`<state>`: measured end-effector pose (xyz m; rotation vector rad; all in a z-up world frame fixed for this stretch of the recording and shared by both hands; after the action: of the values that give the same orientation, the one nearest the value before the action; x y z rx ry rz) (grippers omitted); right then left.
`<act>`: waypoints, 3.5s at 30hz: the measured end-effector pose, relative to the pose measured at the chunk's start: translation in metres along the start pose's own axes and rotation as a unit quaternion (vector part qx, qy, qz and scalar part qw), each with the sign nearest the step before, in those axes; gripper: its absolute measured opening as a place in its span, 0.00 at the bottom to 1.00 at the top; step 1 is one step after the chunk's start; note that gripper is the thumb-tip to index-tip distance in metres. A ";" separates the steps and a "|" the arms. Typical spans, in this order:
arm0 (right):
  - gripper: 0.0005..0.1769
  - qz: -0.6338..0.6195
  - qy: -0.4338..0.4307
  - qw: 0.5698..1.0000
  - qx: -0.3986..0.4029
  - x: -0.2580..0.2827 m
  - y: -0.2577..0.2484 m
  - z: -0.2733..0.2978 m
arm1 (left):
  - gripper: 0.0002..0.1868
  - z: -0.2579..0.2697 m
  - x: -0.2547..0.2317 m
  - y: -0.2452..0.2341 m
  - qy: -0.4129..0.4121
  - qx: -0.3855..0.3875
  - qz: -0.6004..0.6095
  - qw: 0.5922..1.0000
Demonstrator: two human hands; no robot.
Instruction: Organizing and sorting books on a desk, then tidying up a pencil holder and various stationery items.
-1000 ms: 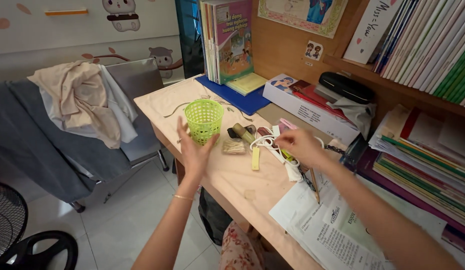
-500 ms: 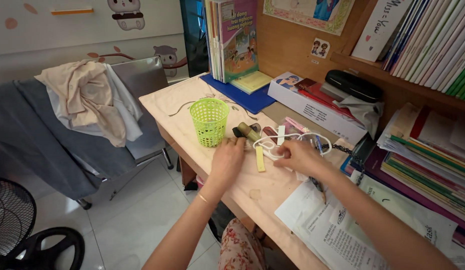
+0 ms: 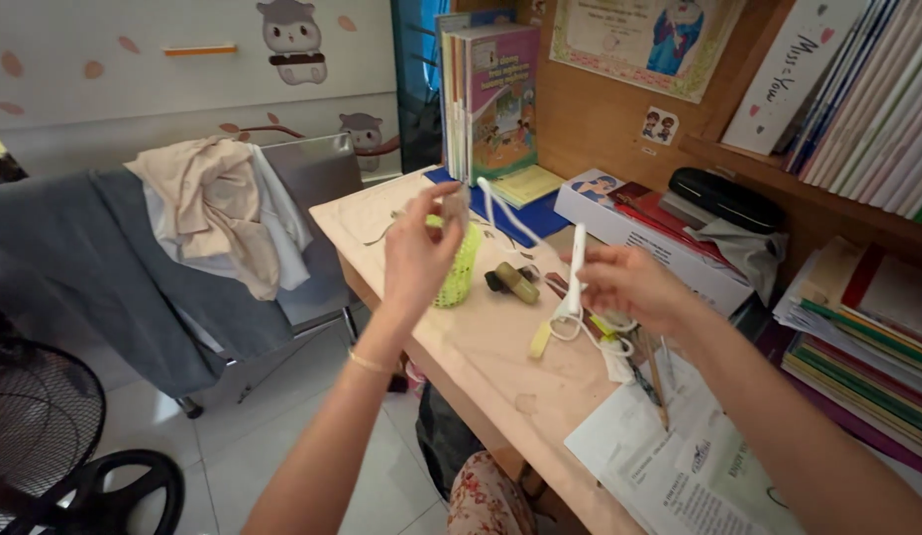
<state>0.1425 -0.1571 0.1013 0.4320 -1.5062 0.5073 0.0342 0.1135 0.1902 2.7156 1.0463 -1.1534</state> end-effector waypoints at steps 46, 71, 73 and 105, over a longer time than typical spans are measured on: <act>0.10 0.237 -0.099 0.966 -0.032 0.076 -0.005 -0.022 | 0.41 0.023 0.016 0.156 -0.071 0.201 0.179 0.961; 0.11 -0.073 -0.109 0.991 -0.027 0.084 -0.019 -0.029 | 0.17 -0.042 -0.018 0.112 -0.063 0.194 0.419 0.885; 0.11 -0.058 -0.133 0.989 -0.040 0.111 -0.012 -0.040 | 0.18 -0.046 -0.023 0.088 -0.050 0.177 0.382 0.906; 0.17 0.524 -0.309 0.791 0.069 0.098 0.108 -0.091 | 0.60 0.003 0.088 0.030 -0.007 0.183 -0.047 0.982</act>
<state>0.1565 -0.0123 0.1919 -0.2321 -2.3089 1.4608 0.0942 0.1397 0.1245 2.9471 1.0644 -1.5143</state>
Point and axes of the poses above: each hand's wrist, its own z-axis away from the middle knuckle, its own y-axis out of the palm, x = y × z, the point moved 7 cm from there along -z, towards the middle knuckle, and after that the axes turned 1 degree about x, right-handed, at the moved point
